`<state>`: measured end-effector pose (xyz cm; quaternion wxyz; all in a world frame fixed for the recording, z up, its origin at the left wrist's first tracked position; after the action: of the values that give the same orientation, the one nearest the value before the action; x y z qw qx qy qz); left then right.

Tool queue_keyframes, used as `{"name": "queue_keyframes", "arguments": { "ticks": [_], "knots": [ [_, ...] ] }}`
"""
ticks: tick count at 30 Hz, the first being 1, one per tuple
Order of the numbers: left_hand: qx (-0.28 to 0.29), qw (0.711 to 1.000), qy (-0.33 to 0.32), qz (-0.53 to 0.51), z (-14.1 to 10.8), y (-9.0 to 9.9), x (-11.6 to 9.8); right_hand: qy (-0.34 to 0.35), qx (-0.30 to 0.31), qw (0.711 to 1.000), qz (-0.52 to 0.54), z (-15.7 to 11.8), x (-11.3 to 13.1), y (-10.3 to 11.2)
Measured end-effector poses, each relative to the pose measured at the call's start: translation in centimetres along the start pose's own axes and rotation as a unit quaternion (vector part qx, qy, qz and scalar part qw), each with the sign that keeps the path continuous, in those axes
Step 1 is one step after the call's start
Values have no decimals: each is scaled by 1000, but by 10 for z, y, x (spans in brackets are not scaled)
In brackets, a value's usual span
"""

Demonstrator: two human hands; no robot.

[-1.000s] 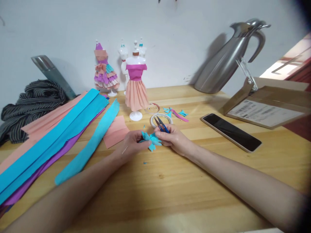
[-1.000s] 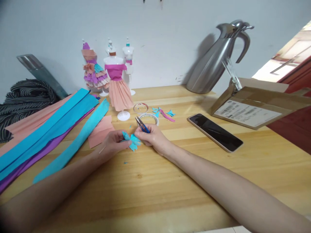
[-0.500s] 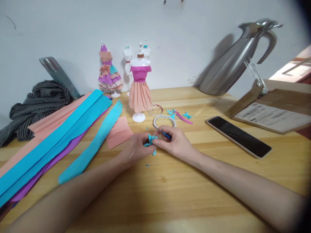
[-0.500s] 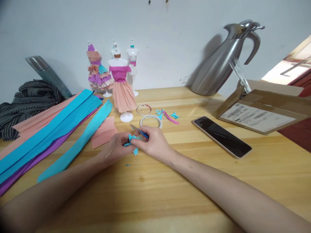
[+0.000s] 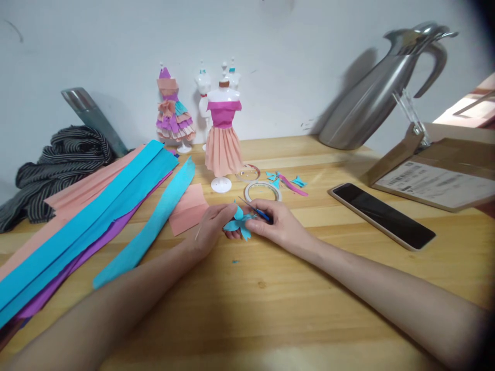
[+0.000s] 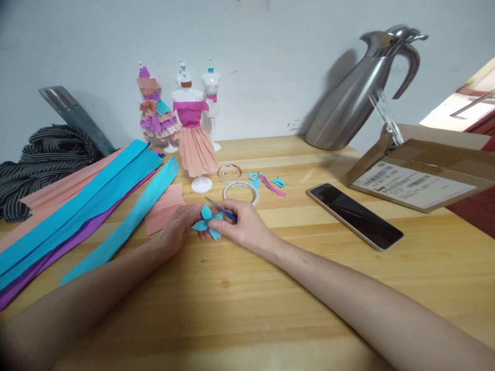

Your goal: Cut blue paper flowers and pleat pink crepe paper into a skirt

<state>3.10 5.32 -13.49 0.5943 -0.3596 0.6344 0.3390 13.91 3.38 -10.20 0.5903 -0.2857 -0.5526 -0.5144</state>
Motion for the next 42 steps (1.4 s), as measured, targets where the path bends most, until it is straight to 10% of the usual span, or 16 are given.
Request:
{"name": "queue_keyframes", "arguments": {
  "ticks": [16,42],
  "knots": [
    [-48,999,26,-1,-2,1,5,-4,-91,976,-197,-4,-14,10],
    [-81,995,45,-39,3,8,13,-74,-51,996,5,3,-23,2]
  ]
}}
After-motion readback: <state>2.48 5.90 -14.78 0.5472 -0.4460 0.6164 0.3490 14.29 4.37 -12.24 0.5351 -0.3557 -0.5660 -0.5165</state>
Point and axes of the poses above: each hand's wrist, its own z-axis towards the middle knuckle, its own y-axis out of the back of the hand, x = y × z, the point moved 8 cm from there along z, towards the middle knuckle, and after that the axes turned 4 degrees about y, right-handed, at the moved point
